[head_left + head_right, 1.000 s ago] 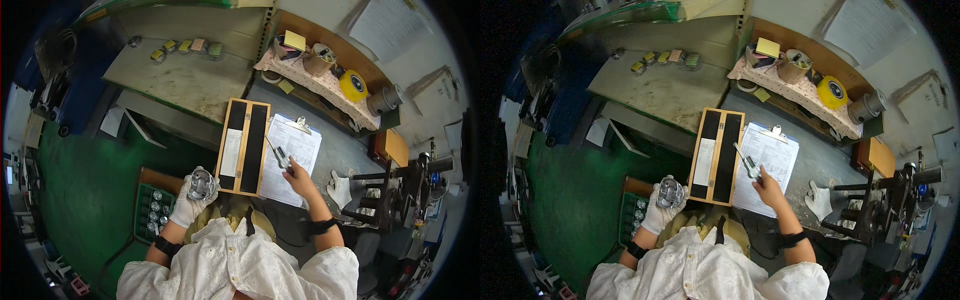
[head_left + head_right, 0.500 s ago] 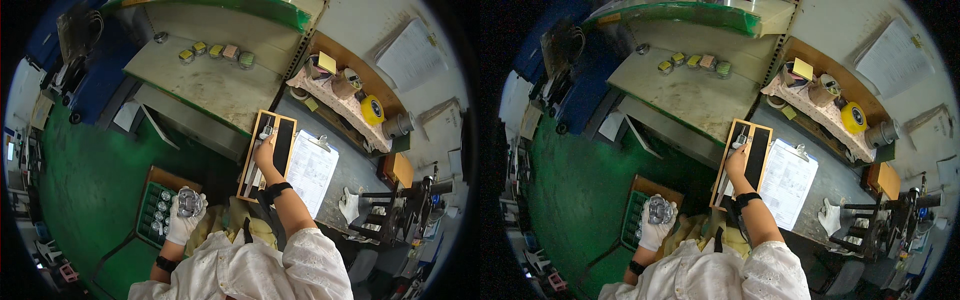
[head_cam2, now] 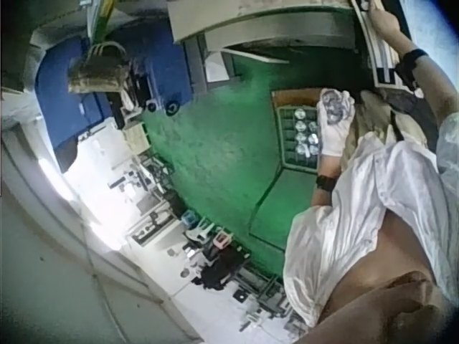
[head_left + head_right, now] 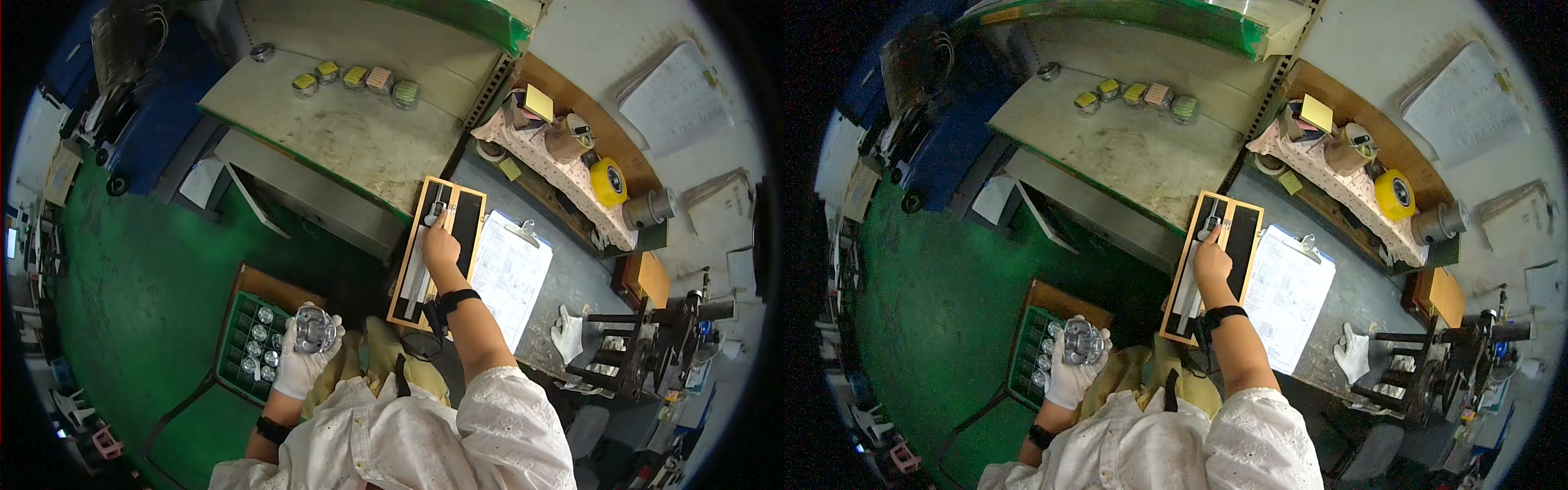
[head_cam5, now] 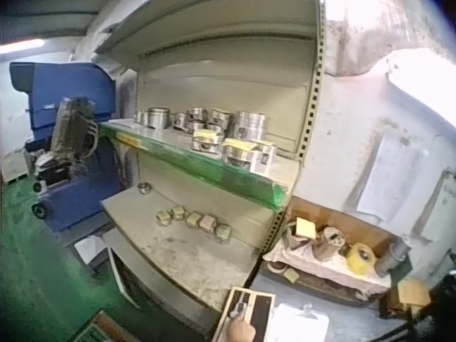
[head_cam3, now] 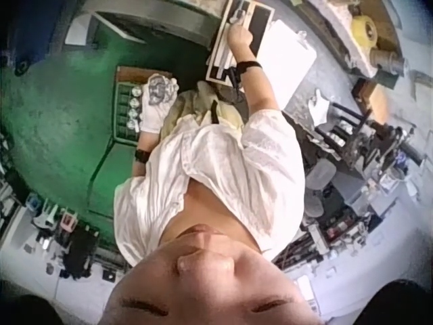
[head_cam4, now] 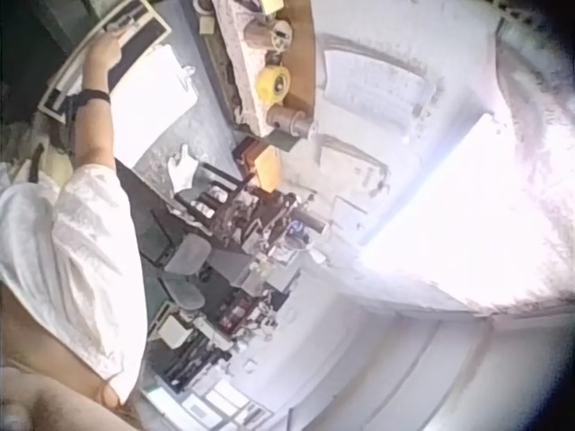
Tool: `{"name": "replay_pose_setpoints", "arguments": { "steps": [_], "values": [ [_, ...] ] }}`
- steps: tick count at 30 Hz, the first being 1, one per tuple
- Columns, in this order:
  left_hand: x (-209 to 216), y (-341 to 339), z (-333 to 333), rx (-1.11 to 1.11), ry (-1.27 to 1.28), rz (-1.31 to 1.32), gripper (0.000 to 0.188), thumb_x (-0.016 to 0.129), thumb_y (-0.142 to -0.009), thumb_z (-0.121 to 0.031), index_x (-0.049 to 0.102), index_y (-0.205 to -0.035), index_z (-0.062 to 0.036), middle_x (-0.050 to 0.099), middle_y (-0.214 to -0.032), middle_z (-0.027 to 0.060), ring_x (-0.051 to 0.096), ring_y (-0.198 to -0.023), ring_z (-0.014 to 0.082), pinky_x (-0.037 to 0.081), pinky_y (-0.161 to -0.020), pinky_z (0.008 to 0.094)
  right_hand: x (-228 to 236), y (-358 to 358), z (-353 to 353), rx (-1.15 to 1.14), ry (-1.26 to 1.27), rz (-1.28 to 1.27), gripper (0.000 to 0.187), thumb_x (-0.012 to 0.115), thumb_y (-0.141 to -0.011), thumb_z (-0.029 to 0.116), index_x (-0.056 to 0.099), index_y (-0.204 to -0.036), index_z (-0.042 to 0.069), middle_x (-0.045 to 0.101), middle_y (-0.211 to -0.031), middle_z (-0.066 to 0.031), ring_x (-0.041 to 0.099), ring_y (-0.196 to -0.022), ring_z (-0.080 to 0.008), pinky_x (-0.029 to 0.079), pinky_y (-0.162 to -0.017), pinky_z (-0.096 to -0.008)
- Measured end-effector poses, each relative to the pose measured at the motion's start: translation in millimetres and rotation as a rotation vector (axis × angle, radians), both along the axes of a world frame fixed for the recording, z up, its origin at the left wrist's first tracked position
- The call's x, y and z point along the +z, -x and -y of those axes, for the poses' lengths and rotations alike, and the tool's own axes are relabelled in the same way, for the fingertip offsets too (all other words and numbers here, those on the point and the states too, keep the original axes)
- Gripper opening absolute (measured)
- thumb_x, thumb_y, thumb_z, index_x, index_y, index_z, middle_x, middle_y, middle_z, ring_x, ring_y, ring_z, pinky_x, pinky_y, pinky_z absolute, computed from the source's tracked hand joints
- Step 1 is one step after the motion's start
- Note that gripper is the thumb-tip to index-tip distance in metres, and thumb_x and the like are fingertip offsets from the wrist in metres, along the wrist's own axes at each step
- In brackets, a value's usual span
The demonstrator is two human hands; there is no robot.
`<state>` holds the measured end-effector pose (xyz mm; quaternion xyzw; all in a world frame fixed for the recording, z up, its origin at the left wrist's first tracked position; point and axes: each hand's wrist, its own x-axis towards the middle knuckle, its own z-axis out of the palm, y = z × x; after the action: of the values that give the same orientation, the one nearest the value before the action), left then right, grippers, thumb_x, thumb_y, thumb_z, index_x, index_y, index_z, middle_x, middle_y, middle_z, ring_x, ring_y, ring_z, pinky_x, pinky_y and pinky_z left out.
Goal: Marking engine pistons with a marker and measuring dimensions with a digital caliper for quality control.
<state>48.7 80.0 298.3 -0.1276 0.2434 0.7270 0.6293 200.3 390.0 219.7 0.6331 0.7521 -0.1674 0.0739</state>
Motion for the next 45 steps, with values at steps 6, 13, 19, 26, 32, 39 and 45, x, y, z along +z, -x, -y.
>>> {"name": "replay_pose_setpoints", "arguments": {
  "steps": [6,13,19,26,32,39,45],
  "values": [
    [-6.0,-5.6,-6.1,0.005,0.004,0.059,0.043,0.046,-0.093,-0.044,0.048,-0.127,-0.0184,0.050,-0.124,0.0246,0.054,-0.110,0.0388,0.051,-0.087,0.0491,-8.8,-18.4,14.8,0.139,-0.137,-0.109,0.056,0.043,-0.093,0.034,0.025,-0.144,0.020,0.062,-0.096,-0.0188,0.065,-0.073,-0.0338,0.052,-0.061,-0.0435],
    [-11.9,-9.8,-15.5,-0.020,-0.011,0.094,0.044,0.047,-0.092,-0.045,0.048,-0.127,-0.0185,0.050,-0.123,0.0258,0.054,-0.109,0.0407,0.051,-0.087,0.0509,-11.1,-19.5,6.0,0.150,-0.142,-0.137,0.058,0.048,-0.089,0.027,0.028,-0.144,0.023,0.064,-0.078,-0.0134,0.064,-0.063,-0.0314,0.050,-0.054,-0.0434],
    [-6.3,-16.7,-23.9,-0.024,0.010,0.057,0.044,0.049,-0.091,-0.044,0.048,-0.127,-0.0185,0.051,-0.121,0.0268,0.055,-0.107,0.0407,0.052,-0.086,0.0506,-3.0,-16.9,3.6,0.142,-0.069,-0.154,0.057,0.045,-0.090,0.028,0.026,-0.144,0.025,0.066,-0.081,-0.0142,0.065,-0.070,-0.0327,0.051,-0.062,-0.0431],
    [-5.8,-18.3,-27.0,-0.011,0.035,0.104,0.046,0.050,-0.090,-0.045,0.048,-0.127,-0.0180,0.051,-0.122,0.0269,0.055,-0.107,0.0407,0.052,-0.086,0.0501,0.0,-18.6,7.2,0.159,-0.086,-0.158,0.058,0.044,-0.091,0.027,0.023,-0.145,0.021,0.066,-0.080,-0.0165,0.065,-0.070,-0.0334,0.051,-0.062,-0.0438],
    [-5.0,-20.4,-25.2,-0.011,-0.039,0.086,0.053,0.050,-0.090,-0.047,0.046,-0.127,-0.0091,0.048,-0.126,0.0265,0.052,-0.112,0.0416,0.049,-0.090,0.0507,-1.9,-19.0,-1.3,0.183,-0.022,-0.154,0.058,0.044,-0.092,0.027,0.021,-0.145,0.021,0.066,-0.078,-0.0165,0.064,-0.068,-0.0342,0.051,-0.061,-0.0440],
    [-3.2,-24.2,-24.0,-0.010,-0.042,0.065,0.054,0.049,-0.090,-0.048,0.046,-0.126,-0.0071,0.049,-0.125,0.0261,0.053,-0.111,0.0407,0.049,-0.090,0.0506,-1.2,-19.9,0.7,0.173,-0.038,-0.160,0.064,0.046,-0.091,0.027,0.015,-0.147,0.020,0.066,-0.078,-0.0166,0.065,-0.069,-0.0341,0.051,-0.062,-0.0446],
    [-2.4,-27.2,-24.7,-0.003,-0.022,0.066,0.057,0.049,-0.090,-0.048,0.046,-0.125,-0.0038,0.049,-0.125,0.0266,0.053,-0.110,0.0406,0.050,-0.090,0.0496,3.1,-19.6,-10.2,0.176,-0.001,-0.148,0.066,0.048,-0.089,0.026,0.016,-0.146,0.022,0.067,-0.084,-0.0162,0.065,-0.075,-0.0335,0.051,-0.065,-0.0436]
  ]
}}
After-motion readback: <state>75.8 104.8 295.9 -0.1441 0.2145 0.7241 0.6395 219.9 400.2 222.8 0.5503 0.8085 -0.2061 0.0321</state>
